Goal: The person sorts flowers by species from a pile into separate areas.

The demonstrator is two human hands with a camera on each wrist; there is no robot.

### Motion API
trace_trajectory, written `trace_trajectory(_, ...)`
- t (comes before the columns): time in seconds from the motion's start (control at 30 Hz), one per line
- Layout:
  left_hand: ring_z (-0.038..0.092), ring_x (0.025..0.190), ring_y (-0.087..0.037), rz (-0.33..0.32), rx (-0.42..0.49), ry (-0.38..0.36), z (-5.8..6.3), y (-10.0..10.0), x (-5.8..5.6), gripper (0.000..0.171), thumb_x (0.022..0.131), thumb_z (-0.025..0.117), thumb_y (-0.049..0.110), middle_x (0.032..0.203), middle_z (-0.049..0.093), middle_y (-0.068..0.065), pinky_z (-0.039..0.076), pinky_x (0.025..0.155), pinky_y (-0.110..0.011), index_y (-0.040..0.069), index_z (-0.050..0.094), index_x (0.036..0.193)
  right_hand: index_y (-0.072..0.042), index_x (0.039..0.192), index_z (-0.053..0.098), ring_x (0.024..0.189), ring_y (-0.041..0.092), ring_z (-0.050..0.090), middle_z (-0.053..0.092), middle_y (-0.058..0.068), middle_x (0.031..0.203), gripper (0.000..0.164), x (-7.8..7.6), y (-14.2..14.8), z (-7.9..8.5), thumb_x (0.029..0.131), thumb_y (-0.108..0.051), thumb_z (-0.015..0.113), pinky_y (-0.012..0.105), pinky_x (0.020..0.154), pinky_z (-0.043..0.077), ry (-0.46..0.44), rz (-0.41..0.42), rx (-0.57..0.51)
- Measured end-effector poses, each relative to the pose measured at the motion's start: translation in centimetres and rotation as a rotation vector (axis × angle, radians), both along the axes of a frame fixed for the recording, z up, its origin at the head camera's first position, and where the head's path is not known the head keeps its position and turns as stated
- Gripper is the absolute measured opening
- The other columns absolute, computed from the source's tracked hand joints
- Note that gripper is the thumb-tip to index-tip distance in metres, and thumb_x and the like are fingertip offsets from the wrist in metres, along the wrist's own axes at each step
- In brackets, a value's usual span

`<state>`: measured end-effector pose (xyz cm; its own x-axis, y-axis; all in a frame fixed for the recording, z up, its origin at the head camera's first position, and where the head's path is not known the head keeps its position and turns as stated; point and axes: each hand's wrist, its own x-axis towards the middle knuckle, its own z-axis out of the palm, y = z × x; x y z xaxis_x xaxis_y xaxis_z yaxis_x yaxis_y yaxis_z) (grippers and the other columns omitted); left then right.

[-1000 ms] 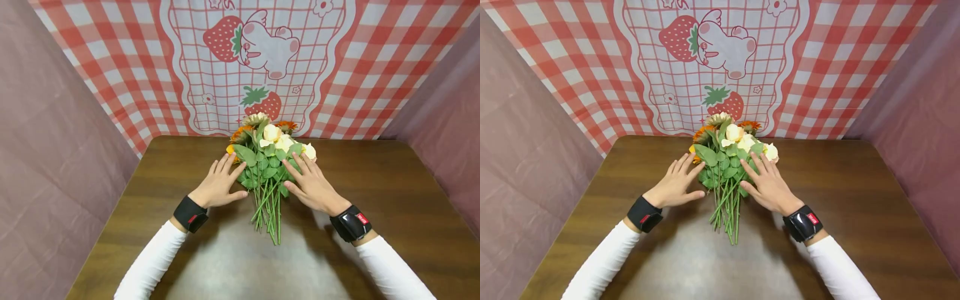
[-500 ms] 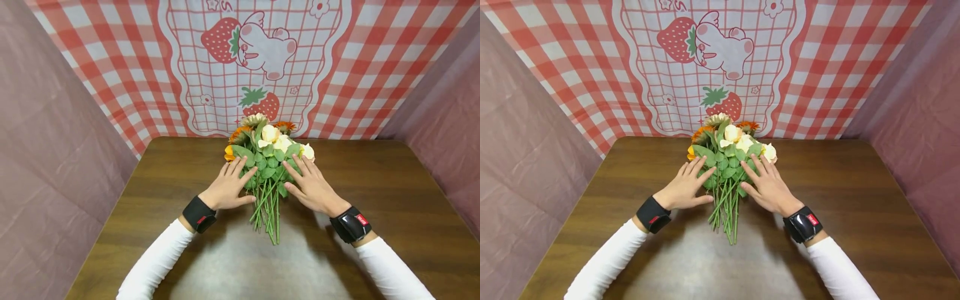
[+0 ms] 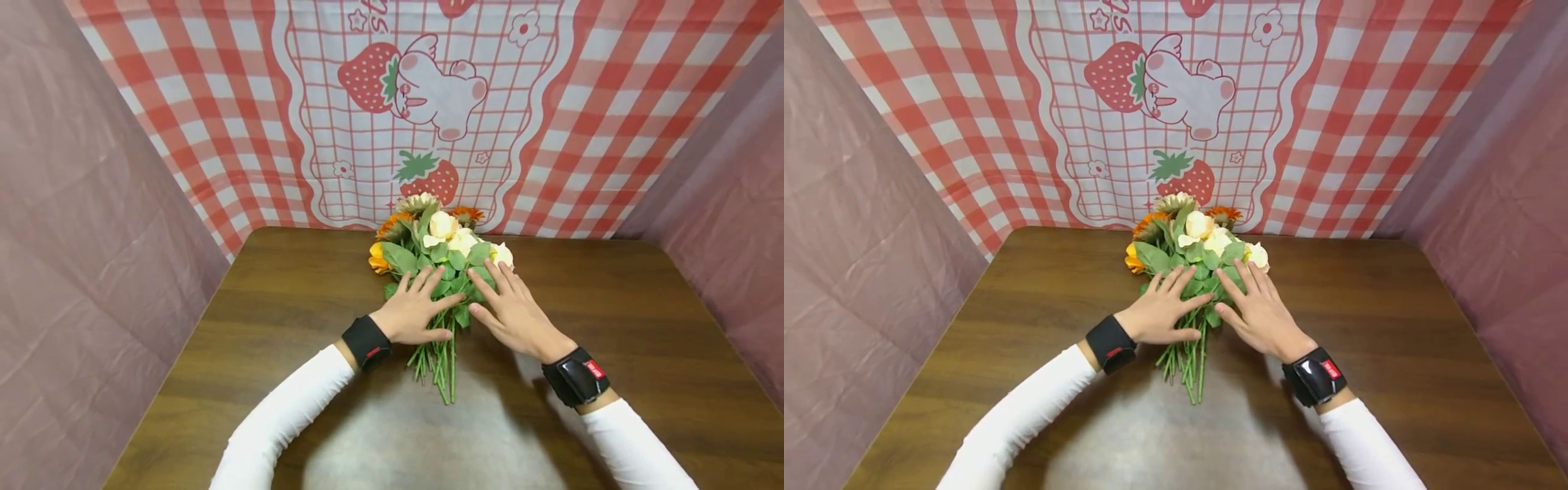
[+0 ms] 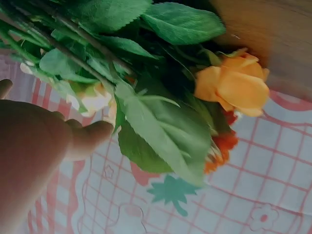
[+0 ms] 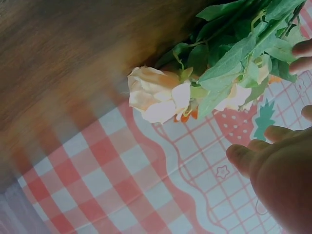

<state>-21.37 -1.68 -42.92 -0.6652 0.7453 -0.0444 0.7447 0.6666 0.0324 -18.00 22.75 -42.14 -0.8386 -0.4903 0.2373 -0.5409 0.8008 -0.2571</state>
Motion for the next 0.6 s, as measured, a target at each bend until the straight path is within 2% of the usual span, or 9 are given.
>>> trace_trajectory(0.23, -0.008, 0.151, -0.038, 0.038, -0.058, -0.017, -1.2, 1.9, -1.4, 0.076, 0.095, 0.041, 0.07, 0.165, -0.01, -0.017, 0.008, 0.117, -0.063, 0.042, 0.009, 0.158, -0.012, 0.157, 0.028, 0.15, 0.044, 0.005, 0.015, 0.025, 0.162, 0.062, -0.1, 0.1, -0.1, 0.105, -0.041, 0.046, 0.065, 0.115, 0.012, 0.003, -0.007, -0.009)
trace_trajectory(0.4, -0.014, 0.149, -0.04, 0.079, -0.096, -0.103, -2.0, 2.6, -2.0, 0.076, 0.095, 0.038, 0.072, 0.163, -0.017, -0.018, 0.006, 0.117, -0.064, 0.045, 0.002, 0.156, -0.012, 0.157, 0.027, 0.149, 0.045, 0.005, 0.014, 0.025, 0.162, 0.062, -0.1, 0.1, -0.1, 0.105, -0.04, 0.046, 0.064, 0.115, 0.011, -0.013, -0.004, -0.014)
trace_trajectory(0.6, -0.01, 0.149, -0.044, 0.09, -0.12, -0.156, -2.2, 3.2, -2.4, 0.072, 0.094, 0.036, 0.073, 0.163, -0.016, -0.019, 0.014, 0.115, -0.066, 0.047, 0.011, 0.156, -0.011, 0.157, 0.028, 0.149, 0.045, 0.006, 0.015, 0.025, 0.162, 0.062, 0.0, 0.2, -0.1, 0.105, -0.038, 0.048, 0.063, 0.116, 0.011, -0.004, -0.009, -0.021)
